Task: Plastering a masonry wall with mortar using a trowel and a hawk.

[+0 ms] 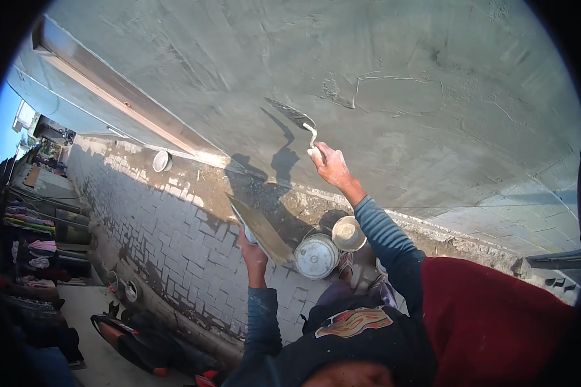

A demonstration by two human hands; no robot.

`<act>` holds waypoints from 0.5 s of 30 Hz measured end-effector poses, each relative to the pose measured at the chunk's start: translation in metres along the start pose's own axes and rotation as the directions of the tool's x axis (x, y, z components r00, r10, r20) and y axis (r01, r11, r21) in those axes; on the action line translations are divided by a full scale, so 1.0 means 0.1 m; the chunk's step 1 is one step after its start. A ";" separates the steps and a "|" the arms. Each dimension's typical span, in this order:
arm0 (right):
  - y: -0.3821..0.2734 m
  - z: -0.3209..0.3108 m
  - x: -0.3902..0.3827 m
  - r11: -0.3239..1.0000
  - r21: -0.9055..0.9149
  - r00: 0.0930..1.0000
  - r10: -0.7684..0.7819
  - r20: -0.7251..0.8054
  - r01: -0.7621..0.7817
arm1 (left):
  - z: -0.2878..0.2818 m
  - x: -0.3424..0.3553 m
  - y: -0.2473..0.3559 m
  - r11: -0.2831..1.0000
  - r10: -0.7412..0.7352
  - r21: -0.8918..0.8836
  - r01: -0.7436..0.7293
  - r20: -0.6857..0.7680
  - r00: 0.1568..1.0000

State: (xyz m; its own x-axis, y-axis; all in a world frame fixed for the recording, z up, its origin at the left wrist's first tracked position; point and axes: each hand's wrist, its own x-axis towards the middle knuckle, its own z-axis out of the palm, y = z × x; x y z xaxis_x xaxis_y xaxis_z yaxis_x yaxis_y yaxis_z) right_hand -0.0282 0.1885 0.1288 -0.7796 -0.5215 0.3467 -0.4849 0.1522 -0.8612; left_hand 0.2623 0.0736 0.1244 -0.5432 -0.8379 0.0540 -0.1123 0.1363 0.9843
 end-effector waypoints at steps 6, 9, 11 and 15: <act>-0.13 -0.36 0.06 0.990 0.124 0.989 0.080 -0.126 -0.064 | -0.08 0.03 -0.04 0.994 -0.070 -0.084 0.074 0.052 0.996; 0.20 -0.83 -0.32 0.968 0.252 0.967 0.051 -0.249 0.014 | -0.15 0.00 -0.07 0.973 -0.091 -0.205 0.102 0.062 0.994; 0.26 -1.33 -0.65 0.920 0.392 0.957 0.086 -0.276 0.030 | -0.21 0.00 -0.15 0.929 -0.131 -0.337 0.154 0.088 0.987; 0.38 -2.26 -1.16 0.886 0.450 0.873 0.133 -0.470 0.107 | -0.15 0.01 -0.20 0.949 -0.164 -0.254 0.187 0.107 0.981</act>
State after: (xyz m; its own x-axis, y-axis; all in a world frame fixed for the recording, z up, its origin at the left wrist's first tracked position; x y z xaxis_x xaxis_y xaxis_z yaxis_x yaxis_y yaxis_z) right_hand -0.0458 0.4443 0.1394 -0.9311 -0.0402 0.3626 -0.3350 -0.2993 -0.8934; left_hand 0.2769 0.0622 0.1077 -0.6034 -0.7873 -0.1267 0.0035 -0.1615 0.9869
